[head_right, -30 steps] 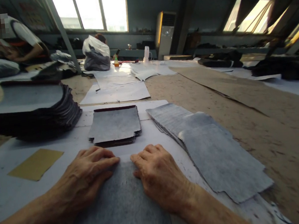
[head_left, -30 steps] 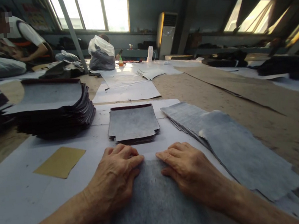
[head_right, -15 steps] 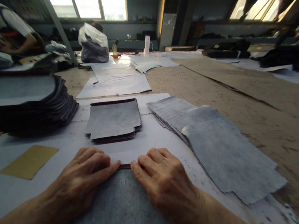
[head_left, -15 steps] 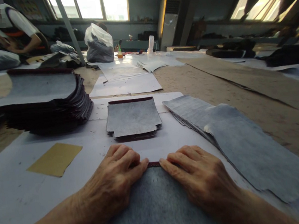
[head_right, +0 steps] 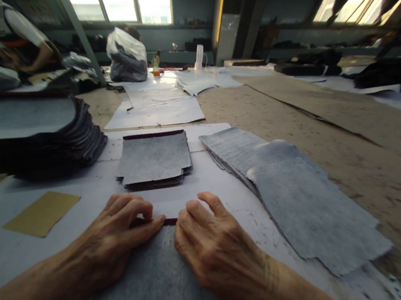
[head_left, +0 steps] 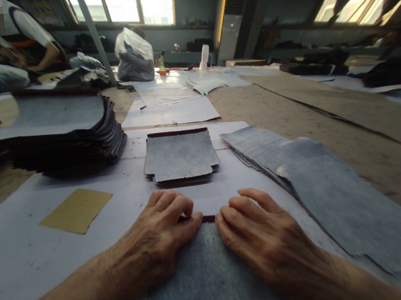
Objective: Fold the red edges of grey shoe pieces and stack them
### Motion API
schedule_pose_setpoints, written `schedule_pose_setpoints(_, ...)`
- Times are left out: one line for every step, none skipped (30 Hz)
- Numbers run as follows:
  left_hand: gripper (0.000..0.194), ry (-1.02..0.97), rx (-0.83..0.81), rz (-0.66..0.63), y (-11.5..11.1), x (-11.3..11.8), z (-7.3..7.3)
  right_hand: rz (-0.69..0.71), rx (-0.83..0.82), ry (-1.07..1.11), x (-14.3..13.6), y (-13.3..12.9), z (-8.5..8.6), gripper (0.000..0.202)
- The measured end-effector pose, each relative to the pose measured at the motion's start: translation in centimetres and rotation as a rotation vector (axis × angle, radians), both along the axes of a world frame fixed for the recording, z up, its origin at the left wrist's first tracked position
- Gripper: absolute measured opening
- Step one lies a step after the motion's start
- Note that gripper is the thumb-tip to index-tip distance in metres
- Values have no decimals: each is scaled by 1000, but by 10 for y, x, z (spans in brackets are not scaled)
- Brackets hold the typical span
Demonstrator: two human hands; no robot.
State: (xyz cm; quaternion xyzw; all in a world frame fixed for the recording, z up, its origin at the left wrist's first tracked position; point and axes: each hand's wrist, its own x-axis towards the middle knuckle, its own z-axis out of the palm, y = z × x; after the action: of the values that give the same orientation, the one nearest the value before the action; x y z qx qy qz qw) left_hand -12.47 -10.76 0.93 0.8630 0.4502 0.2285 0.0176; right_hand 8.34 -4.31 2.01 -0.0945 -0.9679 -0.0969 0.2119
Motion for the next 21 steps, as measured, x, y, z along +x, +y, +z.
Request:
schedule_pose_setpoints(33,-7,22,16,0,0,0,-3,33,14,-1,0,1,37)
schedule_pose_setpoints(32,-8,40,27,-1,0,0,0,62,29,-1,-1,2,35)
schedule_pose_setpoints(32,-5,54,32,-1,0,0,8,79,42,-2,-1,3,34)
schedule_pose_setpoints(31,6,59,32,-1,0,0,16,70,42,-2,-1,4,32)
schedule_pose_setpoints(31,18,56,30,0,-1,1,30,45,34,-3,-1,5,32)
schedule_pose_setpoints(32,30,50,25,0,-1,1,39,9,20,-3,0,6,32)
schedule_pose_setpoints(32,39,44,19,0,-1,2,37,-33,15,-4,0,7,33)
schedule_pose_setpoints(32,46,39,14,1,-2,2,25,-77,24,-5,0,8,33)
schedule_pose_setpoints(32,50,33,9,1,-2,2,6,-117,46,-6,0,9,32)
schedule_pose_setpoints(31,51,26,3,2,-1,2,-13,-145,74,-7,0,10,32)
schedule_pose_setpoints(31,49,19,-1,2,-1,2,-30,-169,93,-9,-1,10,33)
schedule_pose_setpoints(30,45,11,-7,3,0,2,-39,-189,96,-11,-3,9,34)
schedule_pose_setpoints(28,40,3,-10,3,0,2,-40,-201,85,-13,-5,7,36)
schedule_pose_setpoints(27,31,-2,-13,3,0,2,-41,-207,63,-16,-7,5,37)
schedule_pose_setpoints(27,23,-6,-15,3,0,2,-42,-207,43,-18,-9,3,38)
schedule_pose_setpoints(27,16,-8,-18,3,-2,2,-44,-205,34,-20,-11,1,38)
schedule_pose_setpoints(28,12,-7,-18,3,-5,3,-48,-205,32,-21,-13,-1,38)
schedule_pose_setpoints(29,11,-2,-13,2,-9,3,-49,-206,40,-22,-13,-3,38)
schedule_pose_setpoints(31,16,3,-4,1,-14,4,-50,-210,49,-22,-14,-4,39)
schedule_pose_setpoints(33,22,10,8,-1,-19,4,-51,-214,60,-22,-13,-5,40)
schedule_pose_setpoints(35,28,20,18,-2,-24,5,-54,-212,78,-22,-13,-6,41)
